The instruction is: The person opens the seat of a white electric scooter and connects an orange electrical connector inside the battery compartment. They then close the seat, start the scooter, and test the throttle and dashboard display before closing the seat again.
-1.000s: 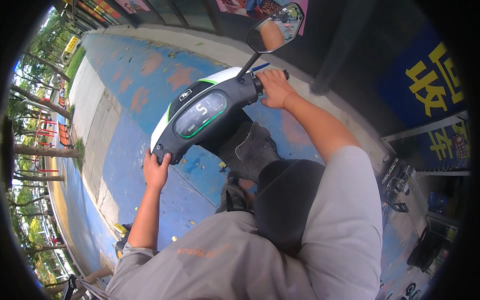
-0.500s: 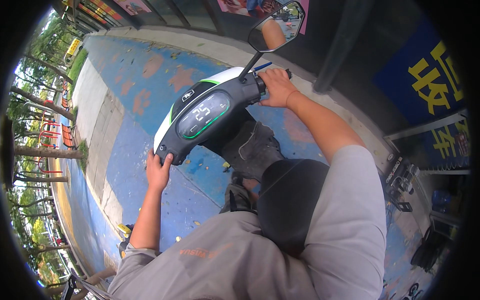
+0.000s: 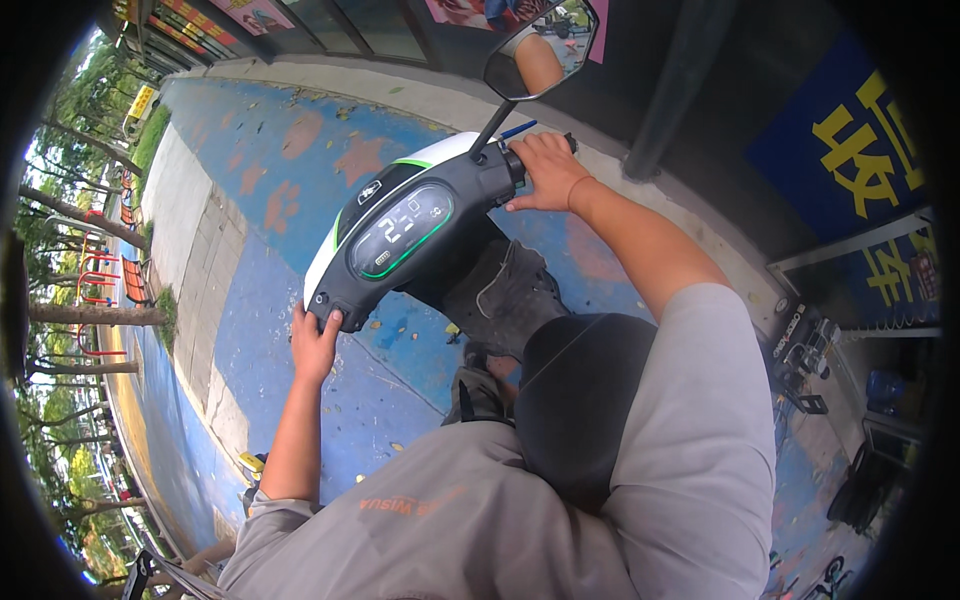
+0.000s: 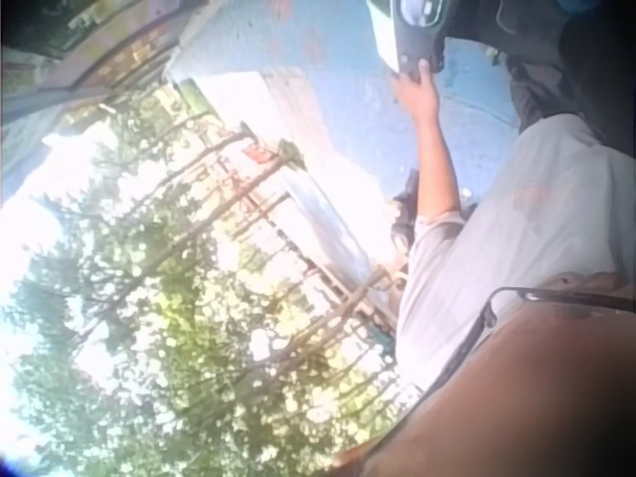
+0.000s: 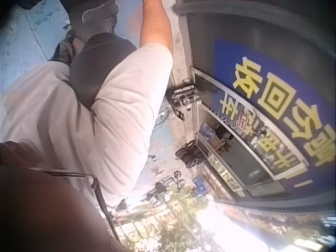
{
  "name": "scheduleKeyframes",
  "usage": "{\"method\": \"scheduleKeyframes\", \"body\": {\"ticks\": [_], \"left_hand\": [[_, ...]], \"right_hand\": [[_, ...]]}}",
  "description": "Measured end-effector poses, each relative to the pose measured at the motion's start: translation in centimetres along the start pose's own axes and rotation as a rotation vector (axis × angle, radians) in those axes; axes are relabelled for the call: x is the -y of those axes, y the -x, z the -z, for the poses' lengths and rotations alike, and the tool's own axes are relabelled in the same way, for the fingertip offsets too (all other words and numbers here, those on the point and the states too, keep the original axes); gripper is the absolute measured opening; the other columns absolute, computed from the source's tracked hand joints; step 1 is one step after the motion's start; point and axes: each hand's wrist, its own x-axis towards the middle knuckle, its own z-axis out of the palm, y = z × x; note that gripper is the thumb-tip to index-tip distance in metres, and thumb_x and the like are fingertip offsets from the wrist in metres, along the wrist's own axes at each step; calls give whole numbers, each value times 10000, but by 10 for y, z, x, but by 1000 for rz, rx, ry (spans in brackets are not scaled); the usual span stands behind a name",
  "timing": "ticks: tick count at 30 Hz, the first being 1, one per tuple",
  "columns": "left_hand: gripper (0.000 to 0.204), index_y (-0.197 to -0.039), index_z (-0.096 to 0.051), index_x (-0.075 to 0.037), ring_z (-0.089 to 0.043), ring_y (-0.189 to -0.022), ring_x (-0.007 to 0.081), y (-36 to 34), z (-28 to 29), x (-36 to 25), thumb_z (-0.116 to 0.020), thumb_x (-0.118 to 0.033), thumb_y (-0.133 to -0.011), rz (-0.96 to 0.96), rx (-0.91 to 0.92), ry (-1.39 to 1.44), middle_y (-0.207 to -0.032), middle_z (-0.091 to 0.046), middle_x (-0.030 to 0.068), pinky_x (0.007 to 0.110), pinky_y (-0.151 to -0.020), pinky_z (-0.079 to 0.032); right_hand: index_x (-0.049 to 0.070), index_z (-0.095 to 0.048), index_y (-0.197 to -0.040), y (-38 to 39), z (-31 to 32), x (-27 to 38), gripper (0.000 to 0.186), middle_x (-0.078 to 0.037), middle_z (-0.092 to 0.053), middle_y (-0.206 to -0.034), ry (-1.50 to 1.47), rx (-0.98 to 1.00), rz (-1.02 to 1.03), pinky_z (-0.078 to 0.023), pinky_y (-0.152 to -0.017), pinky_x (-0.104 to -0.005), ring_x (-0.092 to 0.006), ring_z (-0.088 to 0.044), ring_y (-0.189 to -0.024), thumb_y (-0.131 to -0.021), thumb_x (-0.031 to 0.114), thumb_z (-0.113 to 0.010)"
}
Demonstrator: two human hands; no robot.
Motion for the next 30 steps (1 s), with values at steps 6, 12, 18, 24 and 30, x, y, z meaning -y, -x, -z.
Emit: {"method": "scheduleKeyframes", "body": {"ticks": [6,12,18,24,30], "left_hand": [[819,-1377,-687,91,-528,-1450,499,2,-3,7,-756,-623,-981,7,7,2,-1638,-501,300,546,-1207,-435],[873,-1415,-666,94,-512,-1473,501,1,-1,4,-775,-641,-958,18,37,-54,-1666,-473,303,549,-1222,-425],[895,-1429,-655,93,-501,-1493,502,2,-4,8,-781,-651,-948,16,17,-83,-1663,-479,312,549,-1232,-421],[883,-1418,-663,84,-509,-1480,502,2,-2,4,-786,-650,-943,23,22,-73,-1661,-485,307,555,-1222,-431],[875,-1392,-669,91,-517,-1470,497,2,-1,1,-790,-649,-940,1,13,-48,-1659,-486,304,548,-1214,-440]], "right_hand": [[61,-556,-1543,-1,3,2,1098,-187,-591,-1345,-19,26,0,-334,-1215,-529,-415,-524,-1339,-713,669,-943],[65,-553,-1557,0,-6,-7,1154,-190,-587,-1338,4,-16,28,-338,-1210,-535,-428,-518,-1335,-693,736,-921],[67,-524,-1608,-1,-11,-10,1256,-195,-581,-1346,-6,-20,29,-332,-1213,-539,-436,-506,-1347,-666,817,-884],[52,-480,-1637,3,-14,8,1300,-245,-549,-1379,-30,-49,-27,-248,-1281,-601,-477,-479,-1393,-677,844,-857],[52,-501,-1637,5,-22,9,1159,-246,-557,-1371,23,-118,6,-261,-1271,-581,-468,-468,-1376,-793,777,-822]]}}
